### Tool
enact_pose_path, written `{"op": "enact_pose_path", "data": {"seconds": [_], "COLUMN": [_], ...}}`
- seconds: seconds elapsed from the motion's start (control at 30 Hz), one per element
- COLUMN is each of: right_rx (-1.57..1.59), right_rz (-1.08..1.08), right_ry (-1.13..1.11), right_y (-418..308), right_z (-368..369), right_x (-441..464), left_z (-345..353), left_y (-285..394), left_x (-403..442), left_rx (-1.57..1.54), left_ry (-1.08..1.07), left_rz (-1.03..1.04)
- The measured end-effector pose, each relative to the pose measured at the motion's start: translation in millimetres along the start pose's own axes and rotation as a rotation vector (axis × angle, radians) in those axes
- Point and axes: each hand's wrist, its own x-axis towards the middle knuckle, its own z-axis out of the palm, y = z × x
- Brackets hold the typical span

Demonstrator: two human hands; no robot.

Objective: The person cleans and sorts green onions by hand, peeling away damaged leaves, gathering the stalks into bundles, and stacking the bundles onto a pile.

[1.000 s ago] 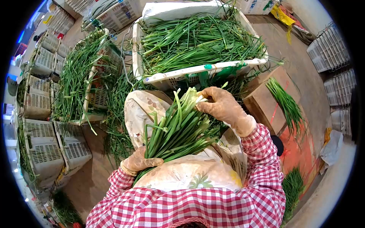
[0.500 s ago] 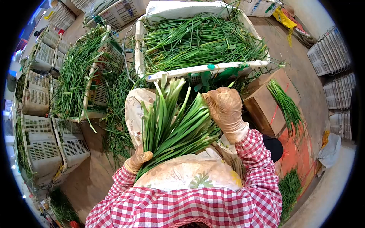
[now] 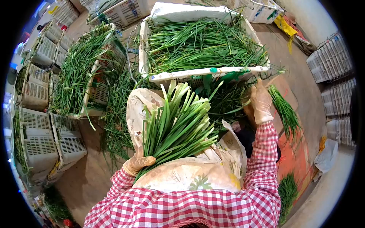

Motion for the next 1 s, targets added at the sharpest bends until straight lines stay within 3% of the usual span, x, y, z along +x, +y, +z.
{"op": "enact_pose_path", "data": {"seconds": [0.07,0.13,0.2,0.3,0.33,0.37,0.43,0.5,0.53,0.6,0.67,0.7,0.8,0.87,0.93,1.0], "right_rx": [0.996,0.741,0.384,0.19,0.381,0.394,0.156,-0.012,-0.149,0.009,0.723,0.541,0.226,0.201,0.266,0.126], "right_rz": [-0.23,-0.833,-0.925,-0.979,-0.889,-0.822,-0.593,-0.321,0.041,0.043,-0.458,-0.654,-0.952,-0.971,-0.743,-0.49], "right_ry": [0.123,0.246,0.054,0.212,0.192,0.403,0.594,0.416,-0.076,-0.125,0.229,0.294,0.215,0.205,0.398,0.395], "right_y": [-66,-98,-122,-121,-108,-92,-59,-19,-16,-33,-74,-93,-116,-108,-75,-36], "right_z": [-62,-99,-108,-79,-69,-56,-37,-11,-15,-39,-71,-78,-72,-54,-14,-2], "right_x": [-25,-31,-52,-41,-29,-22,-5,5,9,-9,-31,-39,-54,-45,-25,-6], "left_z": [-1,-4,-6,-9,-10,-11,-14,-18,-19,-20,-20,-20,-21,-24,-28,-30], "left_y": [-2,-6,-10,-15,-17,-19,-21,-23,-25,-27,-27,-27,-29,-34,-41,-43], "left_x": [-2,-3,-6,-10,-11,-12,-13,-14,-14,-12,-13,-12,-11,-14,-18,-21], "left_rx": [0.006,0.002,-0.008,-0.024,-0.028,-0.032,-0.036,-0.039,-0.039,-0.045,-0.048,-0.053,-0.048,-0.04,-0.013,0.044], "left_ry": [-0.023,-0.018,-0.004,0.012,0.018,0.023,0.03,0.036,0.039,0.036,0.032,0.03,0.029,0.042,0.064,0.086], "left_rz": [0.018,0.01,0.006,0.008,0.015,0.021,0.032,0.036,0.036,0.038,0.032,0.024,0.025,0.039,0.058,0.075]}}
